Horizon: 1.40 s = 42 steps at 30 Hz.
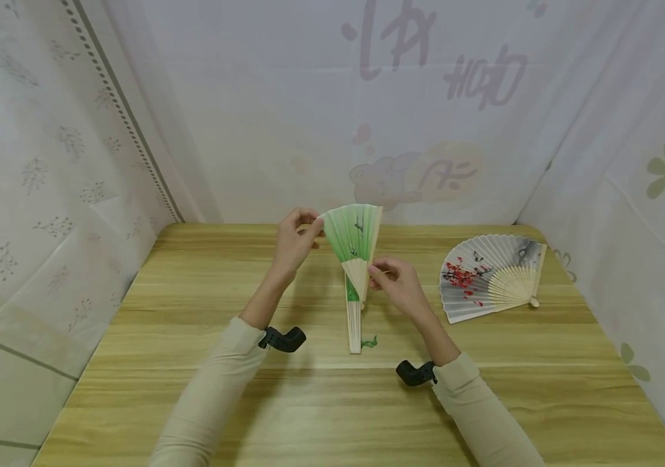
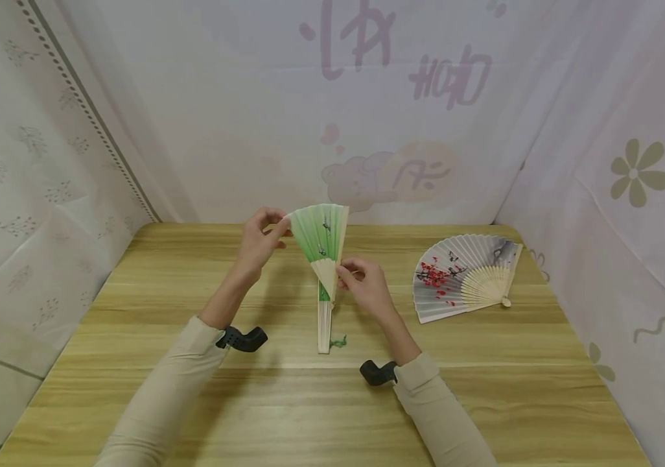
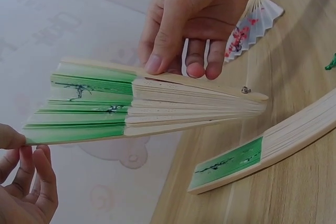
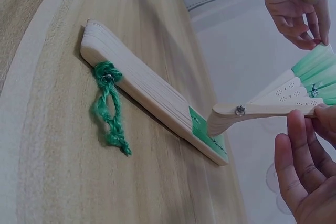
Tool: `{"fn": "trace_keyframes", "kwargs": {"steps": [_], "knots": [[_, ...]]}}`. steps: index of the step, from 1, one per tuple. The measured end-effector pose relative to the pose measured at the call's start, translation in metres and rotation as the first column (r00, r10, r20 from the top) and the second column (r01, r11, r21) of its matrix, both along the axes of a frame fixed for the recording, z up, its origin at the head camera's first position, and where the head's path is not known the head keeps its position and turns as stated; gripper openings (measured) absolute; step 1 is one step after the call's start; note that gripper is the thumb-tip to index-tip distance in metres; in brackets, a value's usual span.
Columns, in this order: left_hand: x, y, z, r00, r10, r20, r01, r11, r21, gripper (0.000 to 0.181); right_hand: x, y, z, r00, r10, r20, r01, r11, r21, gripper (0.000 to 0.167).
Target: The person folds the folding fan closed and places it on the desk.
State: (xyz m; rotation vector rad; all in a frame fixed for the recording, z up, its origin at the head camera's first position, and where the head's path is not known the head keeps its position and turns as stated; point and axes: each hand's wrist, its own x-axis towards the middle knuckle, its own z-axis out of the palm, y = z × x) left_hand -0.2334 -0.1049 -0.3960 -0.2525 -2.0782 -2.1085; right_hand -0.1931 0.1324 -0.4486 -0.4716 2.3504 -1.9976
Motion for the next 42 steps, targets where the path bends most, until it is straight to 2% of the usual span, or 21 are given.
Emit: {"fn": "trace_keyframes", "kwargs": {"steps": [6,9,17,27,34,42], "knots": [[-0.002,0.005,0.001,0.999,0.002,0.033,-0.003,1.000,0.015,0.012,0.013,-0.006,0.025,1.000,-0.001,0.010,0.000,1.000,0.024,0.019],[-0.002,0.007,0.001,0.999,0.005,0.040,-0.006,1.000,0.014,0.011,0.016,-0.007,0.028,1.000,0.004,-0.001,-0.004,1.000,0.028,0.019],[-0.005,0.012,-0.002,0.999,0.016,0.050,-0.018,0.999,0.027,0.010,0.001,-0.005,0.000,1.000,0.003,0.006,-0.003,1.000,0.026,0.021],[-0.006,0.017,-0.004,0.999,0.040,0.036,-0.042,0.999,0.034,0.011,0.000,-0.009,-0.002,1.000,0.003,0.014,-0.003,1.000,0.028,0.016],[-0.006,0.018,-0.006,0.999,0.035,0.028,-0.036,0.998,0.045,0.013,-0.001,-0.006,-0.006,1.000,0.010,0.005,-0.010,1.000,0.009,0.018],[-0.006,0.020,-0.008,0.998,0.035,0.054,-0.038,0.998,0.057,0.013,0.000,-0.004,-0.008,1.000,-0.002,-0.027,0.002,1.000,-0.005,0.018]]}}
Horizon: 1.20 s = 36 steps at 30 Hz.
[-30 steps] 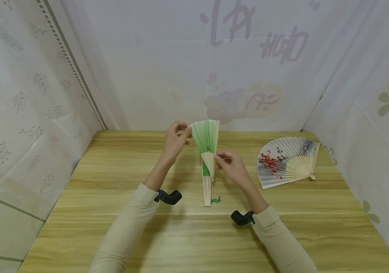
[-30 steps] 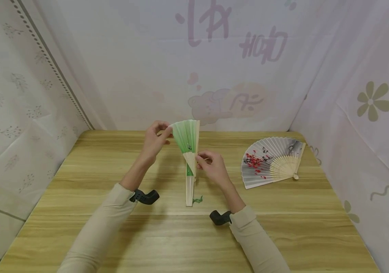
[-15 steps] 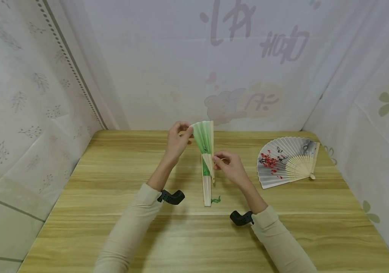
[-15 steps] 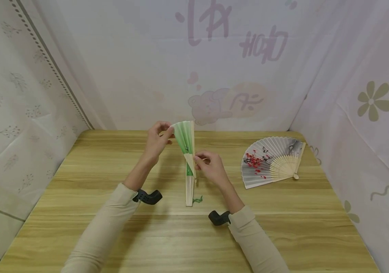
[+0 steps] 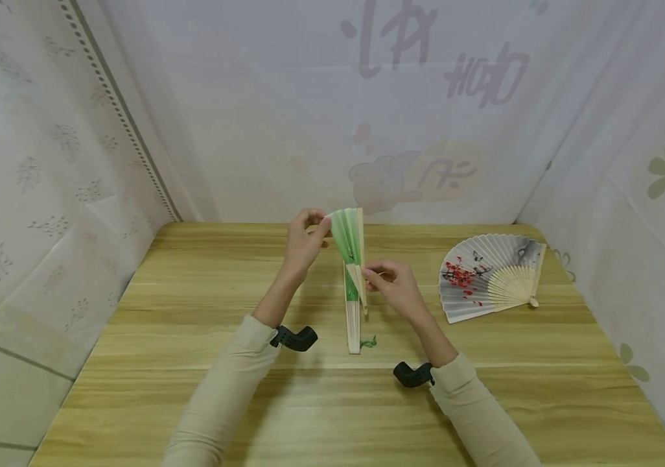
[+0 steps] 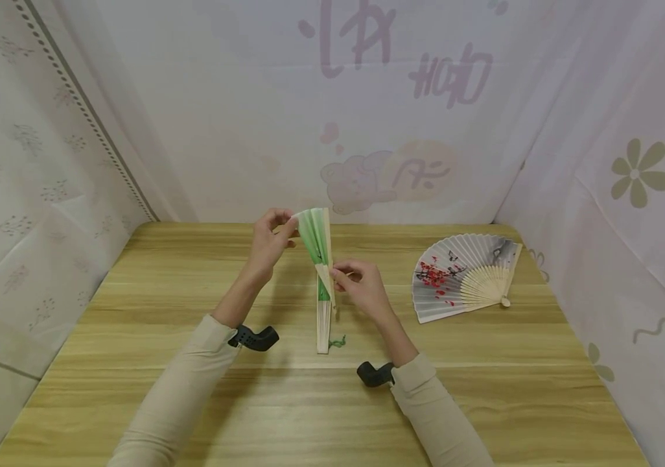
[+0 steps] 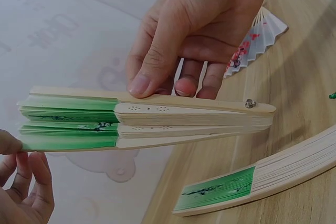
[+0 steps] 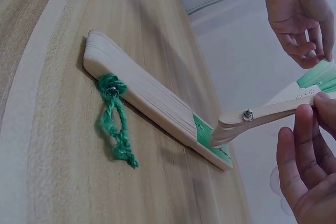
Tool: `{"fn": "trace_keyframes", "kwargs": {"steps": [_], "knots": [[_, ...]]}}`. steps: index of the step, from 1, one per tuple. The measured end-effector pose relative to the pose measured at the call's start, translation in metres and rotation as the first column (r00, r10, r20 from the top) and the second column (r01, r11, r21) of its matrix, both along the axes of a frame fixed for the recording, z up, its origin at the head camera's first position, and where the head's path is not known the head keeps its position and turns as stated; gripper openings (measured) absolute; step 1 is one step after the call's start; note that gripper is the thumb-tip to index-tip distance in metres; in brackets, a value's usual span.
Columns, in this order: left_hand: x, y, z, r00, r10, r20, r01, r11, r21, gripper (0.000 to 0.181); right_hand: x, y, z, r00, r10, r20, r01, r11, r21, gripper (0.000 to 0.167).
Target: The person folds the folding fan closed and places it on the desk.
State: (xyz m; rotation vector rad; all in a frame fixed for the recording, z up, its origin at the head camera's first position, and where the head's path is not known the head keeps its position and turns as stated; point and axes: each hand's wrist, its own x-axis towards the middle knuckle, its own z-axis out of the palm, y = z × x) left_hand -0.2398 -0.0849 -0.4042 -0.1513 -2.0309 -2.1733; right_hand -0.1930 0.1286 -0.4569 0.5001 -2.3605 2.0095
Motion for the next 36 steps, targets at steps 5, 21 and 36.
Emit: {"fn": "trace_keyframes", "kwargs": {"steps": [5,21,36], "knots": [[0.001,0.001,0.000,1.000,0.011,0.014,-0.011,1.000,0.001,0.012,0.000,0.000,-0.001,1.000,0.000,0.009,0.000,1.000,-0.021,0.017],[0.003,0.004,0.000,1.000,0.009,0.021,-0.008,1.000,-0.009,0.013,0.014,-0.004,0.024,0.998,0.046,0.031,-0.044,0.997,-0.060,0.014],[0.004,0.000,0.000,0.999,0.005,0.041,-0.005,1.000,-0.020,0.014,0.005,-0.001,-0.011,0.997,0.048,0.057,-0.047,0.999,-0.019,0.023]]}}
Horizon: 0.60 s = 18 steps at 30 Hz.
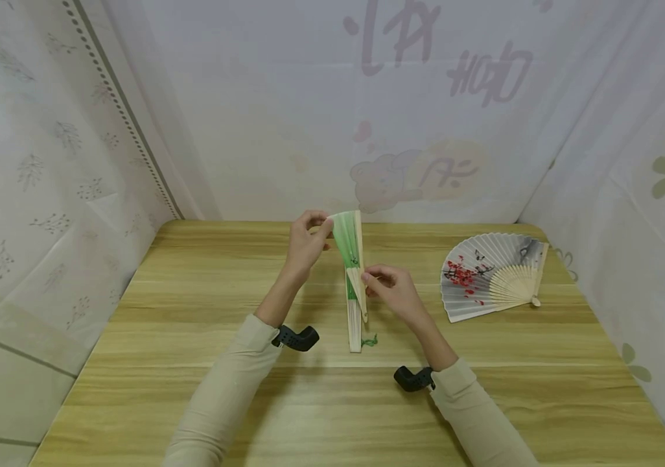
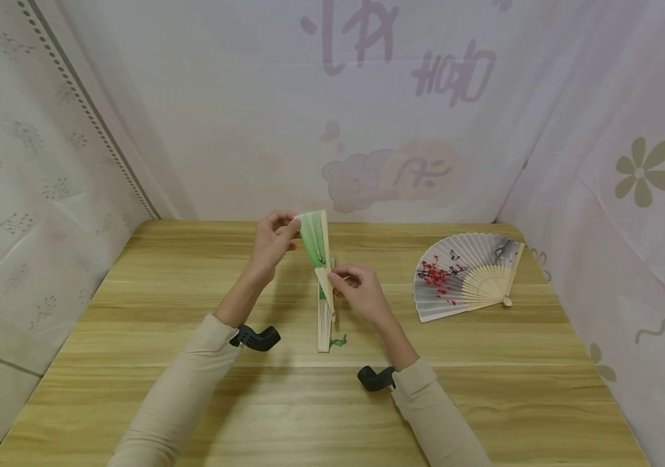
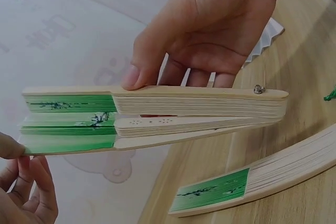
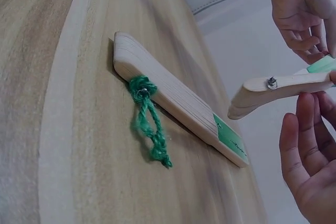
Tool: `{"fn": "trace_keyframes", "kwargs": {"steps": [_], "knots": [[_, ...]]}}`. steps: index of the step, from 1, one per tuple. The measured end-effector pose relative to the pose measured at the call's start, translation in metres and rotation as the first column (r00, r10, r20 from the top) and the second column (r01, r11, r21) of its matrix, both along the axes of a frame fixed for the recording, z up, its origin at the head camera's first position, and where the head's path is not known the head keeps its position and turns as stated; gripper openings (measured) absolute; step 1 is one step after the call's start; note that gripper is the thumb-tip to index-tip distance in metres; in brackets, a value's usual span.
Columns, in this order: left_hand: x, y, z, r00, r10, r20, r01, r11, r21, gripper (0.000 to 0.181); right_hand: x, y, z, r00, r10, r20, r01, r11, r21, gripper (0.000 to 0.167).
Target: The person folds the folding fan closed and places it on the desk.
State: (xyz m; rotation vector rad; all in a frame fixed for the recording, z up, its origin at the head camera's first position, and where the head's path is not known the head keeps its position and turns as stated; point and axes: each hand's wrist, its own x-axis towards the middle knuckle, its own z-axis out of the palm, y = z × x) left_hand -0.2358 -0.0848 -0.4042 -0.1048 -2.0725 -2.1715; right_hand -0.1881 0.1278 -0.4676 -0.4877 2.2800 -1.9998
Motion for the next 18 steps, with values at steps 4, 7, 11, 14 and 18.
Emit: {"fn": "trace_keyframes", "kwargs": {"steps": [4,7,11,14,18], "knots": [[0.000,0.001,-0.001,1.000,0.020,-0.005,-0.020,1.000,-0.011,0.014,0.001,0.001,0.000,1.000,0.018,-0.025,-0.018,1.000,-0.013,0.022],[-0.001,0.001,-0.002,1.000,0.030,-0.009,-0.030,1.000,-0.004,0.014,0.002,0.001,0.001,0.999,0.022,-0.037,-0.022,1.000,-0.008,0.021],[-0.001,0.003,-0.003,0.999,0.045,-0.012,-0.045,0.999,0.009,0.013,0.007,-0.001,0.015,0.998,0.034,-0.047,-0.034,0.999,0.012,0.019],[-0.001,0.004,-0.003,0.998,0.054,-0.011,-0.054,0.998,0.009,0.013,0.014,-0.004,0.031,0.997,0.049,-0.060,-0.047,0.998,0.030,0.019],[0.000,0.004,-0.002,0.999,0.038,0.005,-0.038,0.999,0.010,0.014,0.017,-0.006,0.039,0.997,0.053,-0.059,-0.050,0.997,0.053,0.020]]}}
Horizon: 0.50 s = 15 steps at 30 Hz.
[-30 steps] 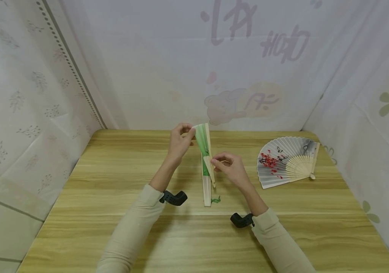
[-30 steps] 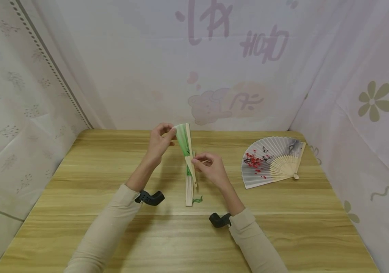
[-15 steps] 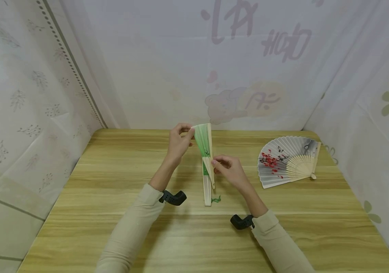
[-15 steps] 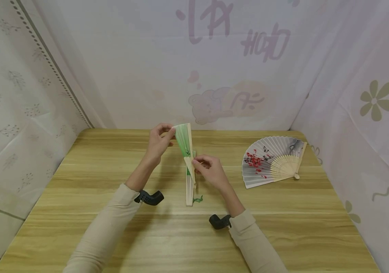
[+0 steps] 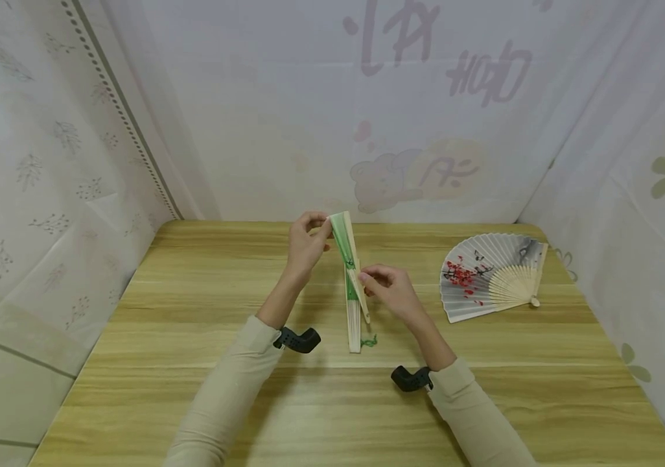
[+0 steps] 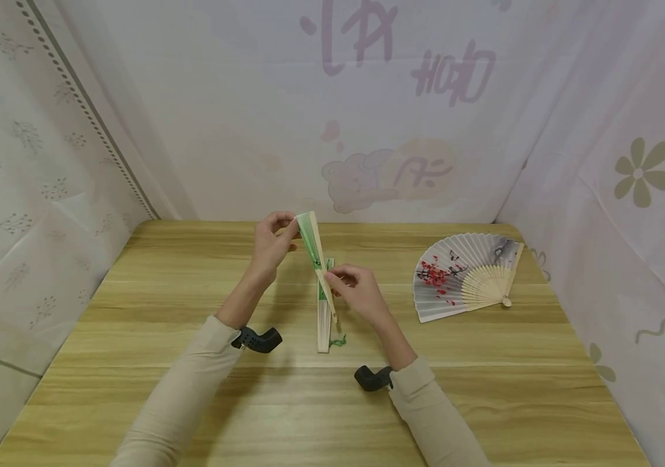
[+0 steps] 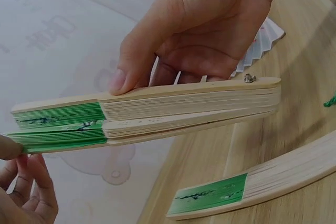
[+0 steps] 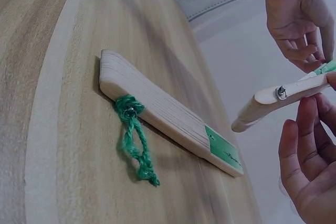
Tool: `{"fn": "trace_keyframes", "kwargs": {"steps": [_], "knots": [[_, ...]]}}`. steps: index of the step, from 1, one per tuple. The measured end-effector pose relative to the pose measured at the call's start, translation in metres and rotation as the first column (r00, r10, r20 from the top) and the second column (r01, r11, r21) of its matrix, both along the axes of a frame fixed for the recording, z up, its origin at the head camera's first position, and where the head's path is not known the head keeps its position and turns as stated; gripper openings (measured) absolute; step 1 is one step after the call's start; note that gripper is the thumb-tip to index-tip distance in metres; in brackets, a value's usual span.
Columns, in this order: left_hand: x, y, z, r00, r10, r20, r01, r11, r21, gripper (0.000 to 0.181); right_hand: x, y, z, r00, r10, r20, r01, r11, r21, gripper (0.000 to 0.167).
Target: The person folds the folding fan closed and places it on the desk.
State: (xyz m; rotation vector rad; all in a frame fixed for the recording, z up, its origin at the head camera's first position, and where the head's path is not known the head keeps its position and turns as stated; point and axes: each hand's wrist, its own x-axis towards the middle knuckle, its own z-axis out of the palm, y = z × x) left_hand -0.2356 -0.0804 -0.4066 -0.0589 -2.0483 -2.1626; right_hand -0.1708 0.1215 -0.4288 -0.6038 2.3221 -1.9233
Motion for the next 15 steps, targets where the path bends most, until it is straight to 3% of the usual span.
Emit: {"fn": "trace_keyframes", "kwargs": {"steps": [5,10,15], "knots": [[0.004,-0.003,-0.001,0.994,-0.091,0.057,0.090,0.996,0.003,0.018,-0.001,-0.001,-0.003,1.000,-0.004,0.029,0.004,1.000,-0.003,0.020],[0.009,-0.004,-0.005,0.969,-0.223,0.103,0.226,0.974,-0.013,0.026,-0.012,0.000,-0.024,0.998,-0.006,0.065,0.008,0.999,-0.033,0.020],[0.010,-0.004,-0.011,0.950,-0.276,0.143,0.285,0.958,-0.042,0.033,-0.017,0.001,-0.037,0.998,-0.006,0.058,0.009,0.999,-0.040,0.020]]}}
